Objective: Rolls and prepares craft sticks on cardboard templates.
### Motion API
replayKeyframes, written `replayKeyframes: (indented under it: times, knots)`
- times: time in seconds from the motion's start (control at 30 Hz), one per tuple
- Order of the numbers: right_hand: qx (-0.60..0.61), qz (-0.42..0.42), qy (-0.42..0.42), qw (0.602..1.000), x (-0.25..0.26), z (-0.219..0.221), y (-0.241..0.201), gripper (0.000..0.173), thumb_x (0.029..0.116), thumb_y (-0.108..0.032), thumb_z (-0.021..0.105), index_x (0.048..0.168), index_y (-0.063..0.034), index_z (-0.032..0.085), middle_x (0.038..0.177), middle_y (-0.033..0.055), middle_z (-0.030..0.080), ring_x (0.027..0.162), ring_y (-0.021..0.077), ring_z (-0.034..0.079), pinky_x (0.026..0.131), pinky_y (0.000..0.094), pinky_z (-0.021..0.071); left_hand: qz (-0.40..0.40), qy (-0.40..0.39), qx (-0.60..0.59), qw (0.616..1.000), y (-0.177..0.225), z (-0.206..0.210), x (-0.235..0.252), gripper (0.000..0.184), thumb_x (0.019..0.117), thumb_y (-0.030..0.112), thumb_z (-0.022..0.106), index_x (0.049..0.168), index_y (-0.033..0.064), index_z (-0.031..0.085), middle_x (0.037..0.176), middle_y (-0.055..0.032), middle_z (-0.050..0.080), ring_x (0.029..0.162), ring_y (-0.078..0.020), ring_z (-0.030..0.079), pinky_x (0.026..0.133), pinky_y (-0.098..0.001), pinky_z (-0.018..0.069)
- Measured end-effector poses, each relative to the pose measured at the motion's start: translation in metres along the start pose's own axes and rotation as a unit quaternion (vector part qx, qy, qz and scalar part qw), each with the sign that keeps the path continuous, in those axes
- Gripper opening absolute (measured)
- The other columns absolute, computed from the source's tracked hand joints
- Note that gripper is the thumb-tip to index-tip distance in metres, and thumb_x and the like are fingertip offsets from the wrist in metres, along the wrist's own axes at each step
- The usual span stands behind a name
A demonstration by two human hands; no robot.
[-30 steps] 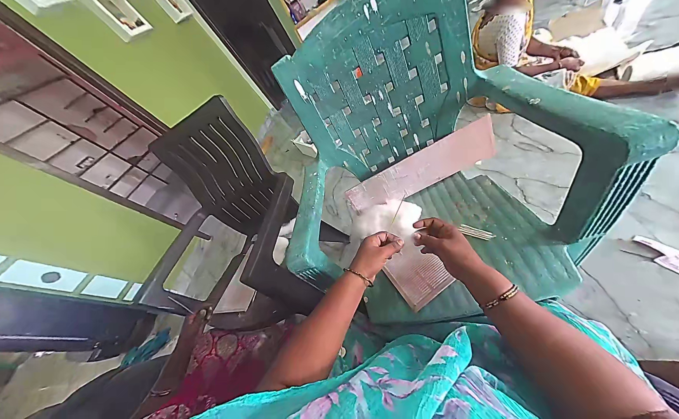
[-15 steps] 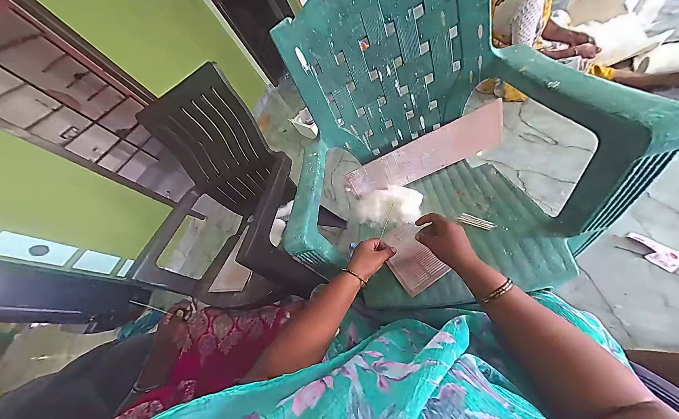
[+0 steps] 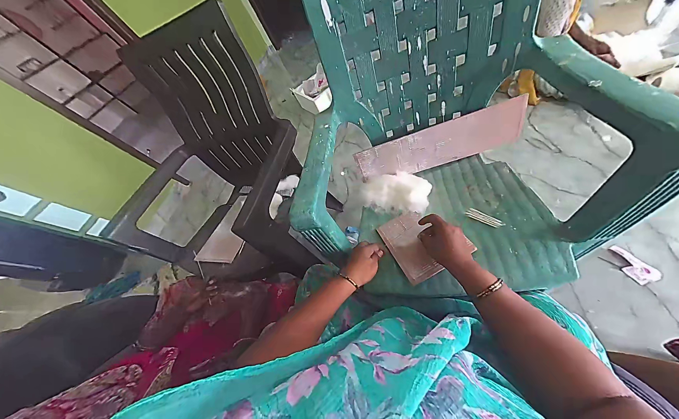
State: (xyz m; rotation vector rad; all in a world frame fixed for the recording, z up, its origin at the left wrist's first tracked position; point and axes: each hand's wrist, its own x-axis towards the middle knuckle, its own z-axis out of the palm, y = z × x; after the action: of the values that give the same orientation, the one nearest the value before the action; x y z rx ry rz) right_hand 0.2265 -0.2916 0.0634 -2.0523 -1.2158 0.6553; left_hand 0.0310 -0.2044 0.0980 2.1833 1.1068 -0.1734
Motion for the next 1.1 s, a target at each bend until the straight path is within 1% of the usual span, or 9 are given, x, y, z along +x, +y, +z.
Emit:
replayKeyframes:
  times: [0.07, 0.17, 0.23, 0.3, 0.4, 0.5, 0.8, 0.97, 1.1]
  knots:
    - [-0.007, -0.004, 0.006, 1.0, 0.001, 0.001, 0.0, 0.031, 0.0996, -0.013, 0.062, 0.13, -0.0076, 0.065, 0.104, 0.0139, 0.076, 0.098, 0.0369, 0.072, 0.089, 0.061, 0.0522, 0.001, 0.005, 0.008, 1.0, 0.001, 0.0, 0.002, 0.033, 0.1098, 0.017, 0.047, 0.132, 0.0011, 0.066, 0.13, -0.0229, 0.064, 0.116, -0.0314, 0.065, 0.106, -0.0431, 0.0486]
    - [-0.012, -0.007, 0.016, 1.0, 0.001, 0.003, 0.002, 0.031, 0.0995, -0.012, 0.063, 0.13, -0.008, 0.065, 0.103, 0.0131, 0.076, 0.098, 0.036, 0.072, 0.09, 0.0601, 0.0519, 0.007, 0.01, 0.016, 1.0, 0.005, 0.0, 0.005, 0.032, 0.1071, 0.015, 0.054, 0.132, -0.0029, 0.062, 0.124, -0.0239, 0.065, 0.112, -0.033, 0.065, 0.104, -0.046, 0.0492]
    - [-0.013, -0.008, 0.019, 1.0, 0.002, 0.004, 0.002, 0.031, 0.0999, -0.013, 0.063, 0.13, -0.0075, 0.065, 0.104, 0.0126, 0.077, 0.097, 0.035, 0.072, 0.089, 0.0584, 0.0528, 0.001, 0.008, 0.025, 1.0, 0.007, 0.001, 0.01, 0.031, 0.1066, 0.015, 0.055, 0.129, -0.0043, 0.062, 0.124, -0.0235, 0.066, 0.117, -0.0335, 0.064, 0.107, -0.0479, 0.0475]
    - [-0.01, -0.018, 0.031, 0.999, 0.002, 0.002, 0.004, 0.03, 0.0998, -0.011, 0.063, 0.129, -0.0059, 0.065, 0.108, 0.0133, 0.076, 0.097, 0.0341, 0.072, 0.089, 0.0574, 0.0531, -0.001, 0.008, 0.031, 0.999, 0.008, 0.002, 0.014, 0.029, 0.1062, 0.017, 0.056, 0.125, -0.0044, 0.065, 0.126, -0.0224, 0.066, 0.123, -0.0329, 0.062, 0.111, -0.0489, 0.045]
    - [-0.013, -0.032, 0.069, 0.997, 0.005, -0.003, 0.01, 0.028, 0.1003, -0.006, 0.06, 0.128, -0.0031, 0.066, 0.116, 0.0165, 0.073, 0.101, 0.0355, 0.07, 0.09, 0.0577, 0.0532, 0.002, 0.008, 0.03, 1.0, 0.008, 0.001, 0.017, 0.028, 0.106, 0.018, 0.056, 0.121, -0.0041, 0.067, 0.123, -0.0214, 0.068, 0.122, -0.0326, 0.063, 0.109, -0.0501, 0.0457]
    - [-0.028, -0.035, 0.088, 0.995, 0.007, -0.008, 0.015, 0.027, 0.1017, -0.004, 0.056, 0.127, -0.0025, 0.066, 0.116, 0.0169, 0.072, 0.104, 0.036, 0.069, 0.092, 0.0569, 0.0525, 0.013, 0.012, 0.024, 1.0, 0.005, 0.003, 0.018, 0.027, 0.1054, 0.016, 0.056, 0.117, -0.0051, 0.067, 0.119, -0.0225, 0.068, 0.118, -0.0338, 0.064, 0.107, -0.0505, 0.0473]
    - [-0.08, -0.067, 0.045, 0.993, -0.002, 0.003, 0.004, 0.025, 0.1014, -0.008, 0.058, 0.122, -0.0041, 0.071, 0.117, 0.0175, 0.072, 0.112, 0.0361, 0.067, 0.101, 0.056, 0.0492, 0.032, 0.059, -0.012, 0.998, -0.005, 0.007, 0.016, 0.027, 0.1058, 0.018, 0.055, 0.117, -0.0035, 0.068, 0.118, -0.0212, 0.069, 0.116, -0.0331, 0.066, 0.105, -0.0506, 0.0492]
    - [-0.1, -0.034, 0.029, 0.994, -0.002, 0.001, 0.004, 0.028, 0.1, -0.009, 0.06, 0.126, -0.0036, 0.068, 0.12, 0.0193, 0.07, 0.114, 0.0374, 0.066, 0.1, 0.0568, 0.0497, 0.058, 0.052, -0.008, 0.997, -0.007, 0.01, 0.011, 0.026, 0.1053, 0.015, 0.055, 0.114, -0.0052, 0.069, 0.117, -0.0215, 0.069, 0.116, -0.0326, 0.065, 0.106, -0.0484, 0.0484]
    - [-0.112, -0.046, 0.053, 0.991, -0.001, 0.004, 0.005, 0.027, 0.0997, -0.009, 0.061, 0.125, -0.004, 0.069, 0.122, 0.0209, 0.069, 0.116, 0.0396, 0.064, 0.101, 0.0574, 0.0487, 0.05, 0.036, 0.024, 0.998, -0.004, 0.011, 0.016, 0.027, 0.1048, 0.015, 0.055, 0.116, -0.0053, 0.069, 0.12, -0.0222, 0.068, 0.121, -0.0346, 0.063, 0.108, -0.0509, 0.0465]
